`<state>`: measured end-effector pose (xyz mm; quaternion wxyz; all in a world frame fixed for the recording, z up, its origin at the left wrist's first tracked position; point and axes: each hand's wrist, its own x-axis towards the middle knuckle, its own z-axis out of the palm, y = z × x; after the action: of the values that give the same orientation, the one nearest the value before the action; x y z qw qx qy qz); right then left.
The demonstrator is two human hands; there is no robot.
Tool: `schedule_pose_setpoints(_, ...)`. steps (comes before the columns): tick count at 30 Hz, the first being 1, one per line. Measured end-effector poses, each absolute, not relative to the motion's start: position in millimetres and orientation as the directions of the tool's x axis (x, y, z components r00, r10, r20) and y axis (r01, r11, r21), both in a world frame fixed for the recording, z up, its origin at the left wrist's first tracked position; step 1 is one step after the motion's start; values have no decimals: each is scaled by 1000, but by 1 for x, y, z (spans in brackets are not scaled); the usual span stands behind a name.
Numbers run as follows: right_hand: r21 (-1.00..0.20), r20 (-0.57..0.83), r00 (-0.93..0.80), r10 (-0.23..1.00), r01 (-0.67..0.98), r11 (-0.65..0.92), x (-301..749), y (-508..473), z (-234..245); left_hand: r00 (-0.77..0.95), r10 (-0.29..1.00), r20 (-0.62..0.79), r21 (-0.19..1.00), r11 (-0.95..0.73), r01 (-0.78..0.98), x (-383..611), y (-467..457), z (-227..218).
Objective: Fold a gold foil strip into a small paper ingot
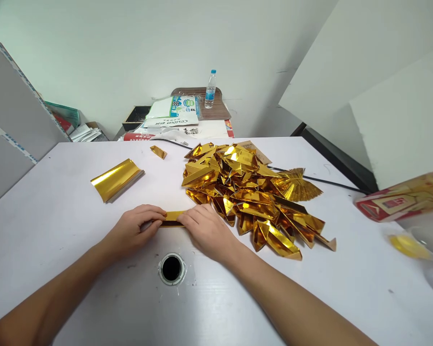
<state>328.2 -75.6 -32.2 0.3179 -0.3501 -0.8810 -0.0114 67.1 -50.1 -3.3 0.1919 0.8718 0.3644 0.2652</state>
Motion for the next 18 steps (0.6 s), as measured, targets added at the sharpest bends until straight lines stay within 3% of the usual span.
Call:
schedule_pose_setpoints(9,-55,557,-546,626,728,683,327,-85,-28,470,771,431,507,-637,581,74,-45,-11)
schedule_pose_setpoints(14,-52,563,-544,623,728,683,324,-84,-29,623,557,549,205,-812,546,80,-62,1)
schedule_pose_setpoints(18,-76,537,-560,631,713,698,324,-83,-31,698,557,449,88,-805,586,92,-82,4)
